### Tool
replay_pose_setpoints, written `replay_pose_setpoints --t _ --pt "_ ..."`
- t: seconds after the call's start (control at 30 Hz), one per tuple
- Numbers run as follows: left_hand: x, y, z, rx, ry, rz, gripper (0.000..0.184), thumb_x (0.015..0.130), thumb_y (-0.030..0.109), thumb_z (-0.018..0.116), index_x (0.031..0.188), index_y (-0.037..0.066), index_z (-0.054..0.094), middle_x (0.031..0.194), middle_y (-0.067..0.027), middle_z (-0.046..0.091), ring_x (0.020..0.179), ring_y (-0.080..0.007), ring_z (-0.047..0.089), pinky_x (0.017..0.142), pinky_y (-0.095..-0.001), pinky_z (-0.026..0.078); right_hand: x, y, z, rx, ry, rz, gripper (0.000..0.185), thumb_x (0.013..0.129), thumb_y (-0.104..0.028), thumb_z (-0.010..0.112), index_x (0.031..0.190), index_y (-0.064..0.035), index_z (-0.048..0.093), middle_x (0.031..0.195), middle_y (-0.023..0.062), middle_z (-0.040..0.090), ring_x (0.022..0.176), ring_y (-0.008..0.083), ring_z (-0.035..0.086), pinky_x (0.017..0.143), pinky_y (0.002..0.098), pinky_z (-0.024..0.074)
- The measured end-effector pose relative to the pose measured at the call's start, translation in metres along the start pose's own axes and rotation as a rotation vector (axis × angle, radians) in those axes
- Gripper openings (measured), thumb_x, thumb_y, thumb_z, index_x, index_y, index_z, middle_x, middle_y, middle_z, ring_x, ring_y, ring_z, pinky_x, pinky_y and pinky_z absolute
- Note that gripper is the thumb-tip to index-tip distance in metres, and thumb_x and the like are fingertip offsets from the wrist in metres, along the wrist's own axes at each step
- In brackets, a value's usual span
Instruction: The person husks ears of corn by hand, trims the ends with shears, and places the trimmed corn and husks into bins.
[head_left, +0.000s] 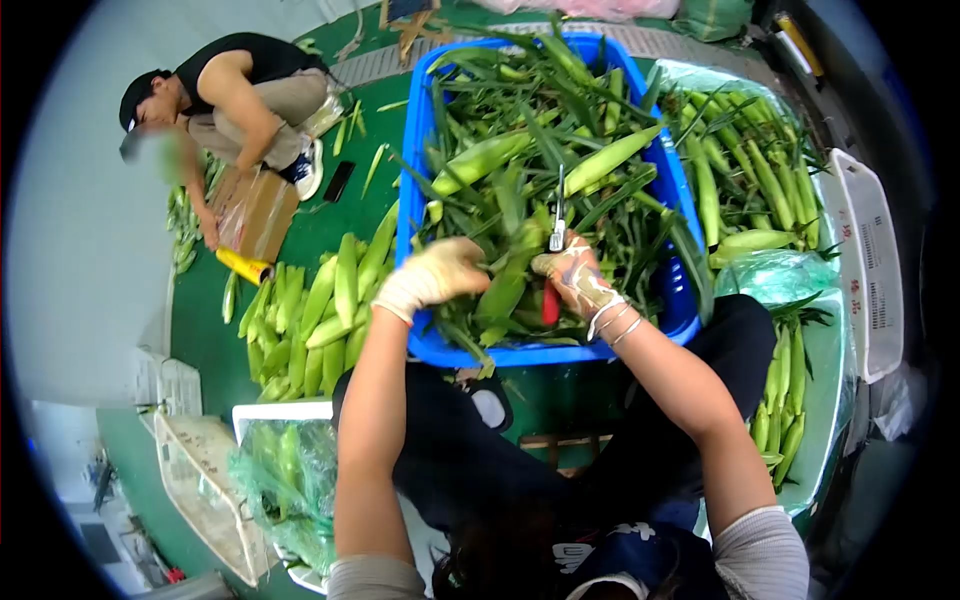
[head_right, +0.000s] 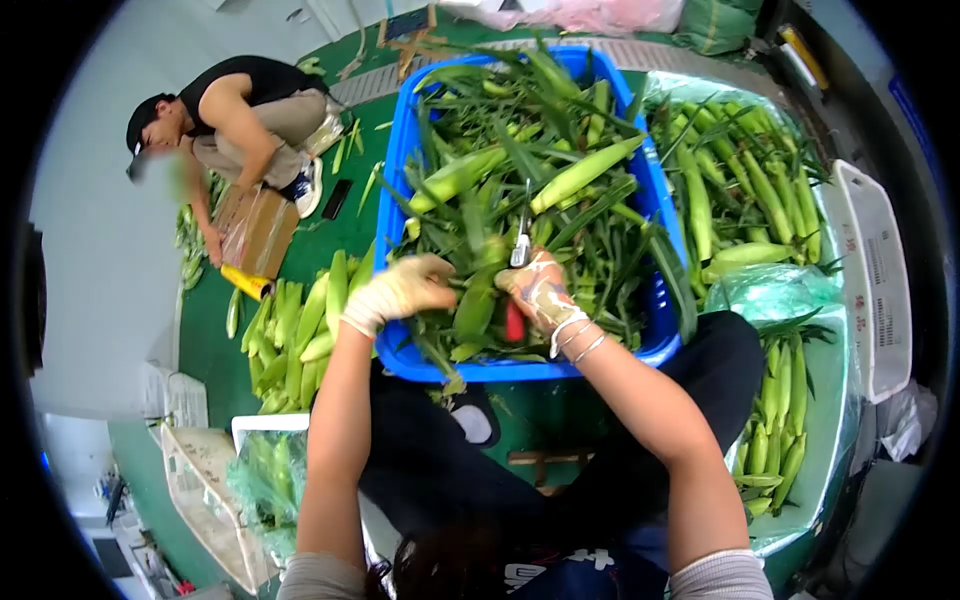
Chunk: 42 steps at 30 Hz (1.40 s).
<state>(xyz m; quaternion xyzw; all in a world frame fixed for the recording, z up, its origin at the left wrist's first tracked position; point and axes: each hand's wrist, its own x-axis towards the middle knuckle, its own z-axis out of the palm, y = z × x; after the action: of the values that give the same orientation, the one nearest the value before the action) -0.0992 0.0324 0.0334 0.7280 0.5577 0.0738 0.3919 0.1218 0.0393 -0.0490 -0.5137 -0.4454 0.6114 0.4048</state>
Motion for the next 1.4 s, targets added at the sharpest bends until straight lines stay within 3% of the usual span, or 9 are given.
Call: replay_pose_setpoints --t 0.17,0.37,0.4,0.5,0.67,1.07,1.27,1.33,1.4 --pt "0.042 0.015 0.044 -0.746 -0.118 0.246 0.052 0.069 0.015 0.078 0.115 0.005 0.057 0.107 -0.0004 0.06 0.099 -0.0107 0.053 0.091 -0.0274 0.041 -0.025 -0.112 -0.011 0.438 -0.309 0.122 0.014 0.078 -0.009 0.061 0.086 0.0031 0.06 0.071 0.0084 0.061 0.059 0.0167 0.057 0.057 0.0308 0.0503" --pt "0.047 0.017 0.012 -0.909 0.263 0.095 0.054 0.071 0.03 0.08 0.109 -0.001 0.058 0.09 -0.0082 0.067 0.079 -0.0162 0.062 0.079 -0.0268 0.049 0.018 -0.187 -0.078 -0.955 0.301 -0.419 0.044 0.071 -0.022 0.068 0.105 -0.0008 0.048 0.083 0.0209 0.061 0.078 0.0354 0.061 0.07 0.0418 0.0496" --pt "0.069 -0.031 0.005 -0.198 0.29 0.358 0.056 0.072 0.032 0.078 0.11 -0.003 0.056 0.092 -0.0104 0.067 0.081 -0.018 0.063 0.079 -0.0283 0.049 0.012 -0.186 -0.086 -1.0 0.333 -0.497 0.045 0.072 -0.023 0.069 0.105 0.0001 0.048 0.085 0.0217 0.061 0.079 0.037 0.061 0.071 0.0423 0.0496" --pt "0.062 -0.012 -0.015 -0.426 0.323 -0.144 0.059 0.075 0.037 0.071 0.109 -0.007 0.054 0.095 -0.0165 0.066 0.09 -0.0243 0.063 0.081 -0.0332 0.048 -0.041 -0.159 -0.078 -1.012 0.051 -0.639 0.058 0.066 -0.021 0.075 0.109 0.0008 0.043 0.089 0.0241 0.06 0.085 0.0385 0.061 0.076 0.0442 0.0495" --pt "0.039 0.012 -0.011 -0.357 0.215 -0.027 0.051 0.074 0.034 0.072 0.104 -0.006 0.059 0.091 -0.0162 0.066 0.085 -0.0229 0.062 0.077 -0.0332 0.048 -0.069 -0.097 -0.053 -0.809 -0.466 -0.013 0.06 0.065 -0.035 0.076 0.1 0.0023 0.044 0.084 0.0214 0.058 0.08 0.0303 0.058 0.074 0.0382 0.0466" --pt "0.002 0.039 0.013 -0.983 -0.517 0.057 0.053 0.063 0.036 0.075 0.096 -0.002 0.06 0.075 -0.0138 0.064 0.068 -0.0208 0.06 0.062 -0.0286 0.047 -0.073 -0.115 -0.056 -0.204 -0.598 0.128 0.021 0.073 -0.016 0.073 0.077 -0.0016 0.058 0.064 0.0032 0.058 0.052 0.0105 0.055 0.047 0.0263 0.0445" --pt "-0.07 -0.054 -0.044 -0.302 0.098 0.22 0.039 0.092 0.021 0.047 0.117 -0.005 0.061 0.118 -0.0121 0.063 0.103 -0.019 0.061 0.089 -0.0339 0.047 -0.079 -0.123 -0.137 -0.127 -0.466 -0.294 0.032 0.087 -0.032 0.062 0.081 -0.0005 0.064 0.059 0.0051 0.056 0.055 0.0144 0.056 0.055 0.0326 0.0462" --pt "-0.092 -0.074 -0.067 -0.75 0.535 -0.412 0.042 0.092 0.03 0.053 0.121 0.0 0.061 0.122 -0.0083 0.06 0.109 -0.0216 0.055 0.098 -0.0322 0.041 -0.116 -0.139 -0.192 -0.185 -0.312 -0.086 0.031 0.091 -0.03 0.058 0.101 -0.0005 0.063 0.071 0.0065 0.062 0.059 0.0145 0.058 0.056 0.0316 0.0462" --pt "-0.1 -0.08 -0.077 -0.597 0.617 -0.302 0.047 0.09 0.029 0.059 0.125 -0.002 0.056 0.125 -0.0103 0.056 0.111 -0.022 0.052 0.098 -0.0328 0.039 -0.168 -0.137 -0.261 -0.111 -0.014 -0.161 0.037 0.085 -0.033 0.063 0.101 0.0002 0.06 0.069 0.0061 0.062 0.057 0.0135 0.056 0.055 0.0287 0.0461"
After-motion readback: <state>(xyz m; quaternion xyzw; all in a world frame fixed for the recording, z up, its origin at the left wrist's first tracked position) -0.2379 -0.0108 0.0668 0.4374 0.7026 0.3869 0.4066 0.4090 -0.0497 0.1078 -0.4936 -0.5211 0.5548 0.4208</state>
